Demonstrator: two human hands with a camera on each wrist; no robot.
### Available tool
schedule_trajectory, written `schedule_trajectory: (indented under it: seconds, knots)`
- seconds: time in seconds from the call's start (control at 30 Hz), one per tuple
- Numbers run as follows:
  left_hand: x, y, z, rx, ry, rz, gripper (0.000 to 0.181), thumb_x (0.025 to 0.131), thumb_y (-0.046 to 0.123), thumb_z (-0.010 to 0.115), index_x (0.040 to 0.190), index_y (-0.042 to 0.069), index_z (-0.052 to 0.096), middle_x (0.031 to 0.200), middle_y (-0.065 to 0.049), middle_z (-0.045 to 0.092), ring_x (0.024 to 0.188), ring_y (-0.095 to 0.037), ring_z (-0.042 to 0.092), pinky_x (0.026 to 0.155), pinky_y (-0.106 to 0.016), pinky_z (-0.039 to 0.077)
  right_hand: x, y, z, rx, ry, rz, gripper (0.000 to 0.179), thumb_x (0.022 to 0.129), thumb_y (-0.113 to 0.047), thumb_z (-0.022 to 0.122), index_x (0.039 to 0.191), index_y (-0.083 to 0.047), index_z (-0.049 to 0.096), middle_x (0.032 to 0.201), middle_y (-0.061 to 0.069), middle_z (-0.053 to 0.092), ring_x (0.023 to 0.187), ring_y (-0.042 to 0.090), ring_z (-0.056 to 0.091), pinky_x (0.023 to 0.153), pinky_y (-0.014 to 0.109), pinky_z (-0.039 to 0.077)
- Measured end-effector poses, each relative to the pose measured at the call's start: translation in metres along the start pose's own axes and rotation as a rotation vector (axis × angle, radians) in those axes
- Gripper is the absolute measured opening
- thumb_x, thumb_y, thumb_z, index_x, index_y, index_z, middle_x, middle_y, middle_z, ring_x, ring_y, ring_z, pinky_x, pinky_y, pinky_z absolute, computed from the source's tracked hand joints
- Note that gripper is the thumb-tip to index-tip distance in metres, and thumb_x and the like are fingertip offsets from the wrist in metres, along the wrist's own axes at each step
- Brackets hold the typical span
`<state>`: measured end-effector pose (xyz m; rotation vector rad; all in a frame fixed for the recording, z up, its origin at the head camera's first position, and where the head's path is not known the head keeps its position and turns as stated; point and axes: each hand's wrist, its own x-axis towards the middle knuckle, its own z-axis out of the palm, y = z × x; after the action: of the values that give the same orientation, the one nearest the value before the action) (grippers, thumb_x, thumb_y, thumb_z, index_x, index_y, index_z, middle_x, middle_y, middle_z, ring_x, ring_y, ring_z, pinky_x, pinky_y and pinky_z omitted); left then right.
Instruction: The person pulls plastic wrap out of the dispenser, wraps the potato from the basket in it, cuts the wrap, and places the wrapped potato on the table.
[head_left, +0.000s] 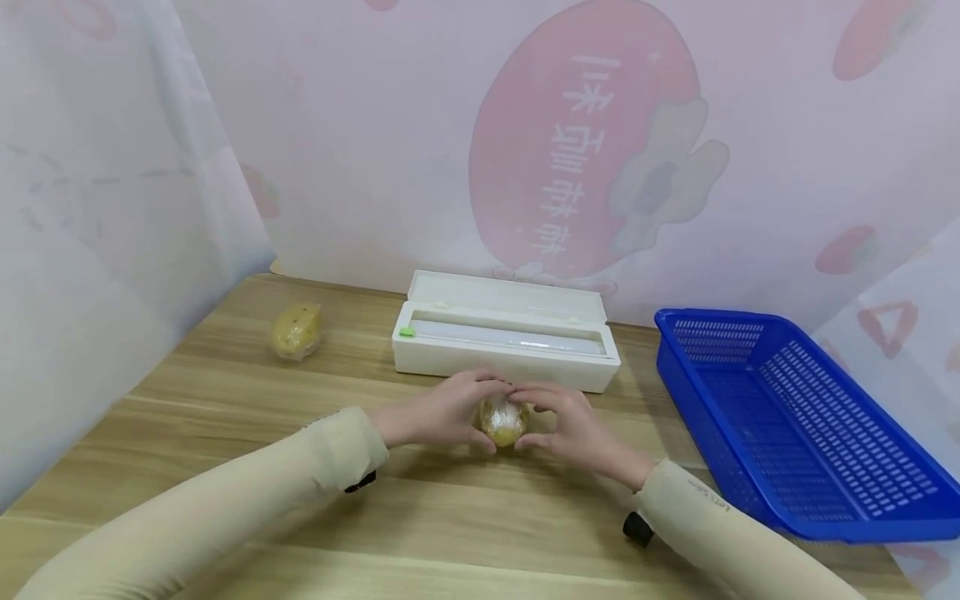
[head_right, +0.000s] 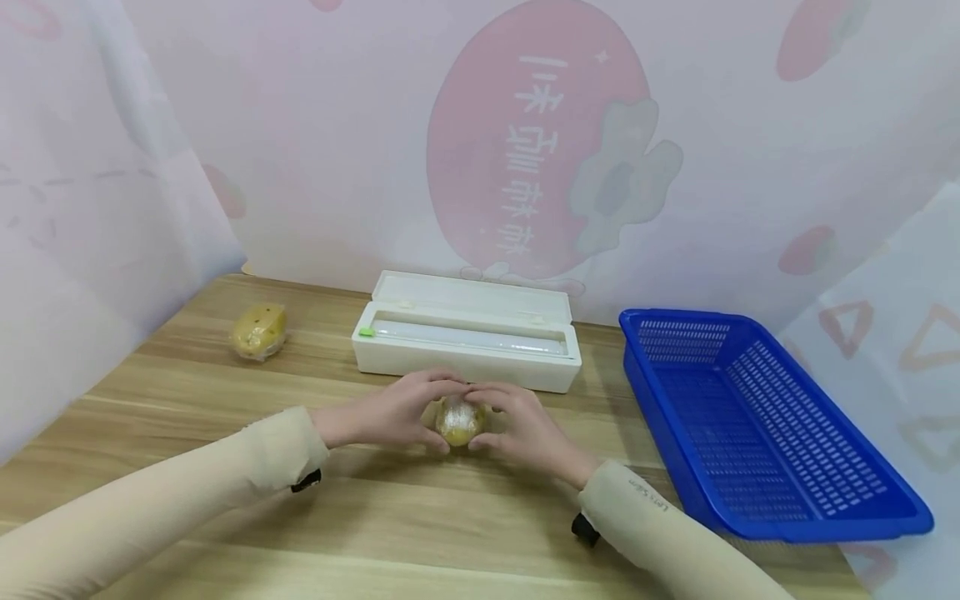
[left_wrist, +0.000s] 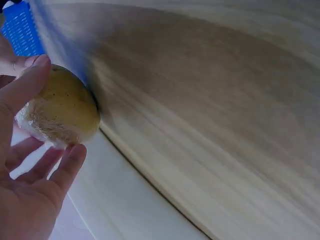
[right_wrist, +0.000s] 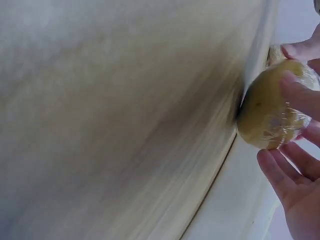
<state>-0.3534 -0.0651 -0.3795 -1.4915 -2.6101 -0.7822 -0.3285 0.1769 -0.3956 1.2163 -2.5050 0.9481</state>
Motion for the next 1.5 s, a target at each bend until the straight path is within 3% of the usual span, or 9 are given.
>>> schedule_trajectory:
  seconds: [0.3, 0.53, 0.73, 0.87, 0.97, 1.1, 1.2, 1.37, 1.5]
  knots:
    - [-0.002, -0.001, -0.011, -0.406, -0.006, -0.101, 0.035, 0.098, 0.033, 0.063, 0.123, 0.008, 0.067, 0.104, 0.007, 0.070, 0.092, -0.013, 0.066, 0.080, -0.032, 0.055, -0.002, -0.011, -0.013, 0.403, 0.003, 0.289, 0.031, 0.100, -0.019, 0.061, 0.125, -0.002, 0.066, 0.116, 0.009, 0.068, 0.098, 0.022, 0.066, 0.081, 0.046, 0.054]
    - [-0.003, 0.002, -0.003, -0.650, -0.070, -0.292, 0.035, 0.105, 0.027, 0.051, 0.120, -0.001, 0.065, 0.097, -0.005, 0.069, 0.080, -0.023, 0.069, 0.073, -0.041, 0.057, -0.001, -0.014, -0.008, 0.641, -0.084, 0.530, 0.040, 0.103, -0.028, 0.054, 0.113, 0.007, 0.068, 0.097, 0.014, 0.071, 0.086, 0.028, 0.068, 0.082, 0.053, 0.052]
    - [-0.001, 0.002, 0.008, -0.547, 0.002, -0.339, 0.033, 0.104, 0.024, 0.053, 0.123, 0.000, 0.063, 0.102, -0.008, 0.067, 0.074, -0.019, 0.069, 0.065, -0.037, 0.058, -0.001, -0.010, 0.000, 0.682, -0.055, 0.622, 0.039, 0.103, -0.024, 0.055, 0.115, 0.013, 0.064, 0.093, 0.016, 0.070, 0.081, 0.027, 0.069, 0.075, 0.042, 0.057]
    - [-0.001, 0.007, 0.010, -0.317, 0.070, -0.265, 0.036, 0.104, 0.027, 0.053, 0.128, 0.001, 0.061, 0.118, -0.011, 0.065, 0.094, -0.019, 0.067, 0.077, -0.035, 0.056, 0.000, -0.010, 0.003, 0.539, 0.019, 0.585, 0.033, 0.102, -0.021, 0.058, 0.115, 0.009, 0.065, 0.095, 0.013, 0.069, 0.079, 0.023, 0.067, 0.071, 0.042, 0.057]
    - [-0.002, 0.012, 0.008, -0.174, 0.053, -0.230, 0.050, 0.102, 0.040, 0.054, 0.136, 0.003, 0.056, 0.133, -0.014, 0.056, 0.113, -0.023, 0.057, 0.090, -0.038, 0.050, 0.000, -0.012, 0.003, 0.376, 0.051, 0.531, 0.032, 0.100, -0.023, 0.061, 0.118, 0.003, 0.065, 0.103, 0.011, 0.068, 0.081, 0.022, 0.065, 0.071, 0.040, 0.057]
    - [-0.007, 0.015, 0.008, -0.131, -0.041, -0.236, 0.081, 0.088, 0.057, 0.067, 0.148, 0.007, 0.043, 0.145, -0.014, 0.043, 0.123, -0.024, 0.048, 0.096, -0.040, 0.045, -0.004, -0.015, 0.002, 0.288, 0.028, 0.511, 0.042, 0.095, -0.030, 0.068, 0.126, -0.003, 0.063, 0.113, 0.011, 0.067, 0.084, 0.020, 0.066, 0.069, 0.034, 0.055]
    - [-0.010, 0.013, 0.010, -0.141, -0.060, -0.209, 0.096, 0.078, 0.054, 0.079, 0.150, 0.007, 0.038, 0.144, -0.010, 0.043, 0.120, -0.021, 0.049, 0.095, -0.036, 0.045, -0.006, -0.015, 0.002, 0.329, -0.014, 0.514, 0.056, 0.087, -0.029, 0.078, 0.133, -0.005, 0.059, 0.113, 0.012, 0.066, 0.088, 0.021, 0.066, 0.070, 0.033, 0.055]
    - [-0.007, 0.008, 0.013, -0.218, -0.025, -0.133, 0.090, 0.073, 0.037, 0.088, 0.143, 0.001, 0.043, 0.128, -0.005, 0.055, 0.110, -0.019, 0.056, 0.091, -0.034, 0.049, -0.009, -0.013, 0.002, 0.416, -0.086, 0.488, 0.081, 0.074, -0.017, 0.089, 0.142, -0.002, 0.047, 0.113, 0.015, 0.061, 0.089, 0.026, 0.066, 0.072, 0.032, 0.056]
    - [-0.004, 0.004, 0.014, -0.272, -0.017, -0.137, 0.080, 0.071, 0.034, 0.090, 0.134, 0.003, 0.050, 0.117, -0.001, 0.061, 0.104, -0.018, 0.061, 0.087, -0.034, 0.051, -0.008, -0.011, 0.004, 0.442, -0.103, 0.478, 0.087, 0.072, -0.012, 0.089, 0.145, 0.001, 0.043, 0.112, 0.016, 0.059, 0.088, 0.028, 0.066, 0.071, 0.032, 0.056]
